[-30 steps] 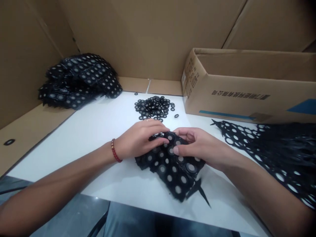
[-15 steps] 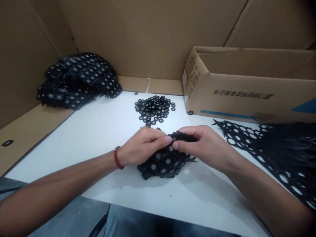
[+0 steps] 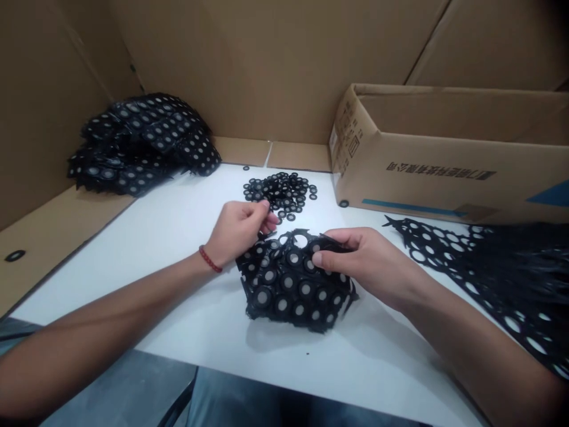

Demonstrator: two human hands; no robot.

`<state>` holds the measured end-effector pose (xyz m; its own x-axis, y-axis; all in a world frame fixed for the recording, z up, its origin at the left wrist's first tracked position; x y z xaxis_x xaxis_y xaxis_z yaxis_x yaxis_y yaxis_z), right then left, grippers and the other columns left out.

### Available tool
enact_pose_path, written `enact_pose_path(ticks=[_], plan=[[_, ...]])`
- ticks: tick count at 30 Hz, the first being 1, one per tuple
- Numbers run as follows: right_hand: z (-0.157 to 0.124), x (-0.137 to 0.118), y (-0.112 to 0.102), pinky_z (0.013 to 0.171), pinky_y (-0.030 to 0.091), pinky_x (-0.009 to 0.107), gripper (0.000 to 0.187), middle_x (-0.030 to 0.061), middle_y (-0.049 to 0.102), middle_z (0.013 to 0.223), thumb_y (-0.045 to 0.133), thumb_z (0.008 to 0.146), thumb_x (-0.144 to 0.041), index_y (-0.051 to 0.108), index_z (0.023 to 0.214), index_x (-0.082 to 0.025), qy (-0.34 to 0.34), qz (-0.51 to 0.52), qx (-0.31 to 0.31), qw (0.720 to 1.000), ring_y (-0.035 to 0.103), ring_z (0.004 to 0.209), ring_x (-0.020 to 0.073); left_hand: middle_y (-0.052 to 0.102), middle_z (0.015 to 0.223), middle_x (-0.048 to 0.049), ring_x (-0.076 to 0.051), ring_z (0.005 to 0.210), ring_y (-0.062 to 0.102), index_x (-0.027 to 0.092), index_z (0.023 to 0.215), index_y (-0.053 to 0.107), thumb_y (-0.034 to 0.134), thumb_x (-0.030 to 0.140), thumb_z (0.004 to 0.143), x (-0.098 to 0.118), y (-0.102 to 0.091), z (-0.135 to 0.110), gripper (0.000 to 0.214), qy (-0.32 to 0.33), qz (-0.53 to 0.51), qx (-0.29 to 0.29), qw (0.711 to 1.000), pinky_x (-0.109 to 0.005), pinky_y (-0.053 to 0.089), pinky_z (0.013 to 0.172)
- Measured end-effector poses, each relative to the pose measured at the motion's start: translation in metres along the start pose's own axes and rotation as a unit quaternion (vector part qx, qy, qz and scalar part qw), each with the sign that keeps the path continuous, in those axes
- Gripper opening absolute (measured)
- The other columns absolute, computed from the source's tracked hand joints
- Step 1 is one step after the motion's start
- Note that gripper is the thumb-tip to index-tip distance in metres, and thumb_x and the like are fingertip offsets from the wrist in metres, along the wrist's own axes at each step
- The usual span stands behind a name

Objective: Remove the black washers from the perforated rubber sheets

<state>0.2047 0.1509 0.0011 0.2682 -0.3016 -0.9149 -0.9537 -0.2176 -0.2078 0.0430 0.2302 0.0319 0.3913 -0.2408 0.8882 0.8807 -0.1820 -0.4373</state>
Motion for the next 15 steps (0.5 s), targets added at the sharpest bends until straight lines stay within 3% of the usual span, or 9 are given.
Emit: enact_pose_path(ticks=[2,6,9,12,15], plan=[[0.002,0.008,-0.003,0.06,0.039,0.027,0.023,0.0015,0.063,0.071,0.071,0.068,-0.039,0.065,0.072,-0.017,0.029,0.002,0.014,0.999,0.053,0.064,0.0141,0.073,0.08,-0.0066,-0.018,0.074,0.065,0.015,0.074,0.073,0.05,0.043,0.086,0.003,-0.012,0.007,0.038,0.058,0.102,0.037,0.992,-0.03,0.05,0.073],[0.005,0.016,-0.007,0.066,0.041,0.028,0.026,0.0037,0.065,0.079,0.071,0.069,-0.041,0.066,0.077,-0.017,0.046,0.026,0.031,0.998,0.056,0.072,0.0163,0.073,0.097,-0.0068,-0.022,0.089,0.065,0.018,0.092,0.073,0.059,0.044,0.081,0.027,-0.011,0.0,0.031,0.178,0.245,0.061,0.951,-0.035,0.048,0.082],[0.004,0.01,0.006,0.068,0.041,0.028,0.021,0.0028,0.063,0.079,0.072,0.067,-0.03,0.065,0.081,-0.016,0.028,0.084,-0.025,0.996,0.055,0.073,0.0156,0.072,0.095,-0.0072,-0.018,0.087,0.064,0.016,0.093,0.072,0.051,0.033,0.089,0.058,-0.004,-0.023,0.027,0.261,0.202,0.065,0.942,-0.032,0.049,0.081],[-0.001,0.001,0.022,0.066,0.039,0.026,0.015,0.0006,0.06,0.077,0.07,0.067,-0.019,0.065,0.08,-0.016,0.004,0.126,-0.09,0.988,0.051,0.07,0.0123,0.071,0.095,-0.0085,-0.018,0.086,0.063,0.014,0.096,0.07,0.056,0.03,0.085,0.083,0.02,-0.049,0.024,0.355,0.17,-0.01,0.919,-0.031,0.051,0.079],[-0.002,-0.004,0.023,0.063,0.037,0.024,0.009,-0.0008,0.057,0.073,0.065,0.07,-0.019,0.065,0.079,-0.015,-0.017,0.114,-0.082,0.99,0.048,0.066,0.0104,0.07,0.092,-0.009,-0.017,0.081,0.063,0.011,0.096,0.069,0.064,0.031,0.08,0.081,0.031,-0.055,0.026,0.342,0.137,-0.052,0.928,-0.029,0.052,0.074]])
Point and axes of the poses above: each hand's wrist, its own z-axis towards the middle knuckle, its own y-axis out of the palm, x = y × z, the point moved 10 cm from there along z, towards the middle knuckle
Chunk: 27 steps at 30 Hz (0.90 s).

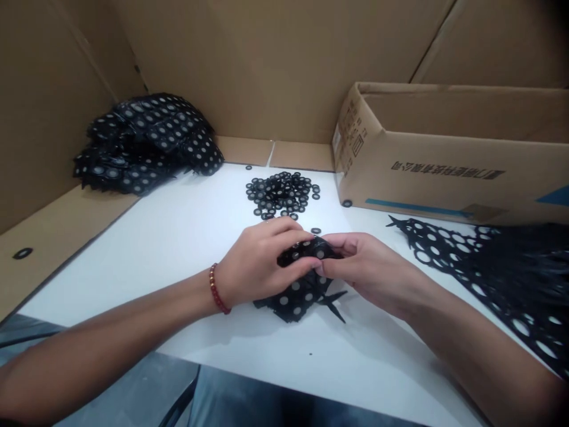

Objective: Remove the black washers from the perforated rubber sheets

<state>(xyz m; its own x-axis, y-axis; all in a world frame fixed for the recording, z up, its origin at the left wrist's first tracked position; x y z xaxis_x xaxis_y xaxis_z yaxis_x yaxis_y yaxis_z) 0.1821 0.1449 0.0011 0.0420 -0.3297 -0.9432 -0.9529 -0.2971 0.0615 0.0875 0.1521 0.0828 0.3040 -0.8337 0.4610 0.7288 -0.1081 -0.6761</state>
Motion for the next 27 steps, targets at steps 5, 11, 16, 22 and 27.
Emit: enact_pose_path(ticks=[5,11,16,22,27], plan=[[-0.002,-0.009,-0.01,0.052,0.03,0.024,0.01,-0.003,0.047,0.062,0.061,0.075,-0.024,0.064,0.071,-0.016,-0.036,-0.153,0.065,0.985,0.038,0.057,0.0087,0.07,0.08,-0.0028,-0.012,0.073,0.062,0.016,0.08,0.073,0.067,0.025,0.078,-0.035,0.012,-0.005,0.011,-0.179,-0.174,-0.023,0.968,-0.024,0.05,0.069],[-0.004,-0.013,-0.007,0.048,0.028,0.023,0.017,-0.0043,0.04,0.057,0.058,0.077,-0.026,0.057,0.063,-0.018,-0.052,-0.208,0.064,0.975,0.032,0.053,0.0081,0.066,0.067,-0.0025,-0.013,0.066,0.058,0.014,0.061,0.069,0.064,0.029,0.077,-0.063,0.022,-0.018,0.022,-0.342,-0.313,-0.025,0.886,-0.026,0.046,0.066],[-0.001,-0.01,-0.011,0.052,0.036,0.023,0.019,-0.0026,0.052,0.06,0.06,0.077,-0.03,0.054,0.063,-0.018,-0.014,-0.176,0.083,0.981,0.047,0.056,0.0103,0.062,0.058,-0.0017,-0.013,0.059,0.055,0.013,0.055,0.064,0.064,0.035,0.075,-0.088,0.008,-0.019,0.03,-0.384,-0.249,0.043,0.888,-0.027,0.045,0.063],[-0.001,0.002,-0.02,0.055,0.041,0.025,0.018,0.0014,0.063,0.067,0.068,0.073,-0.034,0.059,0.074,-0.019,0.04,-0.104,0.107,0.988,0.056,0.059,0.0135,0.068,0.073,-0.0058,-0.017,0.069,0.061,0.013,0.072,0.069,0.055,0.037,0.081,-0.122,-0.022,-0.017,0.029,-0.351,-0.079,0.103,0.928,-0.033,0.049,0.072],[0.0,0.001,-0.015,0.062,0.042,0.024,0.014,0.0019,0.064,0.073,0.067,0.073,-0.028,0.062,0.078,-0.016,0.015,-0.034,0.067,0.997,0.056,0.064,0.0117,0.064,0.112,-0.0093,-0.024,0.101,0.058,0.014,0.111,0.065,0.049,0.029,0.086,-0.082,-0.004,-0.004,0.033,-0.173,0.147,-0.03,0.973,-0.04,0.045,0.091]])
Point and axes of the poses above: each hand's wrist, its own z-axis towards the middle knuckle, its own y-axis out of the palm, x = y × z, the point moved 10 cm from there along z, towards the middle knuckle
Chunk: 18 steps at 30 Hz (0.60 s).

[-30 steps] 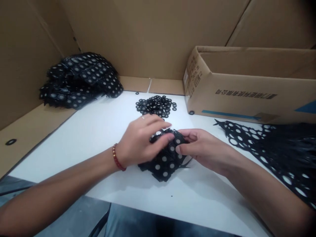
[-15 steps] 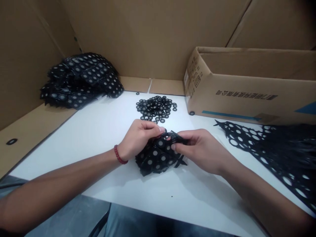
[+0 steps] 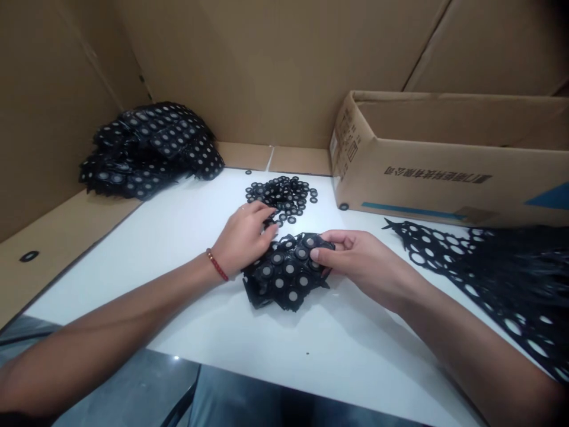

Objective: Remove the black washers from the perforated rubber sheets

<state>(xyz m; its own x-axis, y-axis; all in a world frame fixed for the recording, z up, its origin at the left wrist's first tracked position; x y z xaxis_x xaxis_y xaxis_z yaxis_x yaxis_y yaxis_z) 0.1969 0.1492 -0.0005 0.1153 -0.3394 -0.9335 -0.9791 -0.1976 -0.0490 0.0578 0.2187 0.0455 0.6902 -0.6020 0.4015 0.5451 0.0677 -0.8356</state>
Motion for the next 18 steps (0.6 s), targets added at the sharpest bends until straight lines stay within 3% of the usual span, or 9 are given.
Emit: enact_pose_path(ticks=[4,9,18], plan=[[0.0,0.0,0.006,0.069,0.044,0.028,0.015,0.003,0.064,0.077,0.067,0.072,-0.025,0.064,0.082,-0.014,-0.008,0.038,-0.04,0.998,0.058,0.072,0.0145,0.061,0.113,-0.0116,-0.023,0.101,0.055,0.011,0.117,0.06,0.043,0.023,0.09,0.035,-0.011,-0.01,0.034,0.089,0.026,0.043,0.995,-0.04,0.045,0.09],[0.0,0.002,0.004,0.068,0.042,0.028,0.018,0.0029,0.064,0.077,0.069,0.071,-0.028,0.067,0.081,-0.014,0.0,0.019,-0.024,1.0,0.055,0.069,0.0131,0.063,0.107,-0.0112,-0.021,0.095,0.055,0.012,0.111,0.06,0.046,0.019,0.089,0.064,-0.018,-0.023,0.027,0.195,-0.028,0.037,0.98,-0.038,0.047,0.085],[-0.003,0.002,0.002,0.059,0.036,0.025,0.014,0.0,0.06,0.069,0.065,0.072,-0.03,0.065,0.071,-0.016,0.005,-0.047,-0.016,0.999,0.047,0.062,0.0114,0.065,0.102,-0.0103,-0.02,0.092,0.057,0.015,0.105,0.061,0.056,0.023,0.085,0.082,-0.017,-0.035,0.023,0.27,-0.026,0.03,0.962,-0.037,0.049,0.082]])
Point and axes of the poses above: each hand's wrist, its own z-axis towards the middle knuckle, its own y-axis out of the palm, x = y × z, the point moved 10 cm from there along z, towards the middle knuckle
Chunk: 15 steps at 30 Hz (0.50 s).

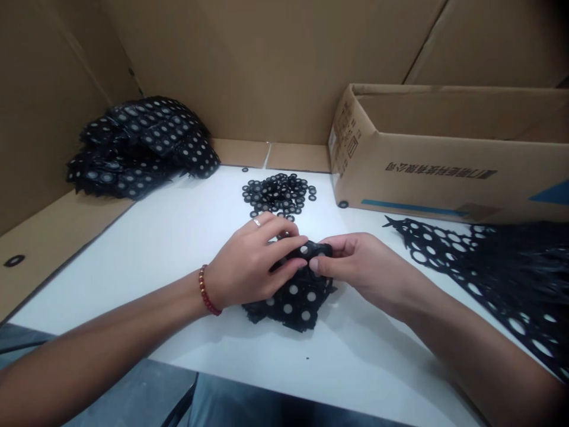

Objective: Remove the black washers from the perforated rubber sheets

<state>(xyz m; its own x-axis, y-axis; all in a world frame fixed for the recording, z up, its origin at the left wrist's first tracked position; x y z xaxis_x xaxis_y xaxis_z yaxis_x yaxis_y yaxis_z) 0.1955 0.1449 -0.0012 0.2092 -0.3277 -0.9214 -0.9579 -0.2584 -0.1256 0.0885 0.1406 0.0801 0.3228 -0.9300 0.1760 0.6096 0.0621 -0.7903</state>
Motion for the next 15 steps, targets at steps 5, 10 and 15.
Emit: enact_pose_path(ticks=[5,10,15], plan=[[-0.004,-0.011,0.004,0.061,0.037,0.025,0.009,-0.001,0.061,0.072,0.064,0.073,-0.027,0.066,0.075,-0.018,-0.037,-0.036,-0.012,0.999,0.05,0.066,0.0123,0.069,0.097,-0.0089,-0.018,0.086,0.061,0.014,0.101,0.066,0.059,0.027,0.084,-0.012,0.004,0.0,0.022,-0.062,-0.107,0.005,0.992,-0.032,0.051,0.078],[-0.004,-0.017,0.005,0.061,0.038,0.026,0.016,-0.0014,0.059,0.069,0.06,0.078,-0.03,0.065,0.069,-0.018,-0.077,-0.092,0.011,0.993,0.049,0.065,0.0128,0.071,0.08,-0.005,-0.014,0.073,0.061,0.016,0.085,0.068,0.05,0.02,0.088,-0.013,0.004,-0.002,0.018,-0.116,-0.157,0.022,0.981,-0.028,0.049,0.072],[-0.004,-0.015,0.008,0.054,0.034,0.025,0.02,-0.0022,0.053,0.061,0.06,0.078,-0.033,0.064,0.065,-0.017,-0.061,-0.083,0.011,0.995,0.043,0.057,0.0108,0.055,0.056,-0.0002,-0.011,0.055,0.047,0.016,0.058,0.053,0.044,0.025,0.089,-0.033,0.007,-0.007,0.033,-0.239,-0.131,0.017,0.962,-0.025,0.039,0.057]])
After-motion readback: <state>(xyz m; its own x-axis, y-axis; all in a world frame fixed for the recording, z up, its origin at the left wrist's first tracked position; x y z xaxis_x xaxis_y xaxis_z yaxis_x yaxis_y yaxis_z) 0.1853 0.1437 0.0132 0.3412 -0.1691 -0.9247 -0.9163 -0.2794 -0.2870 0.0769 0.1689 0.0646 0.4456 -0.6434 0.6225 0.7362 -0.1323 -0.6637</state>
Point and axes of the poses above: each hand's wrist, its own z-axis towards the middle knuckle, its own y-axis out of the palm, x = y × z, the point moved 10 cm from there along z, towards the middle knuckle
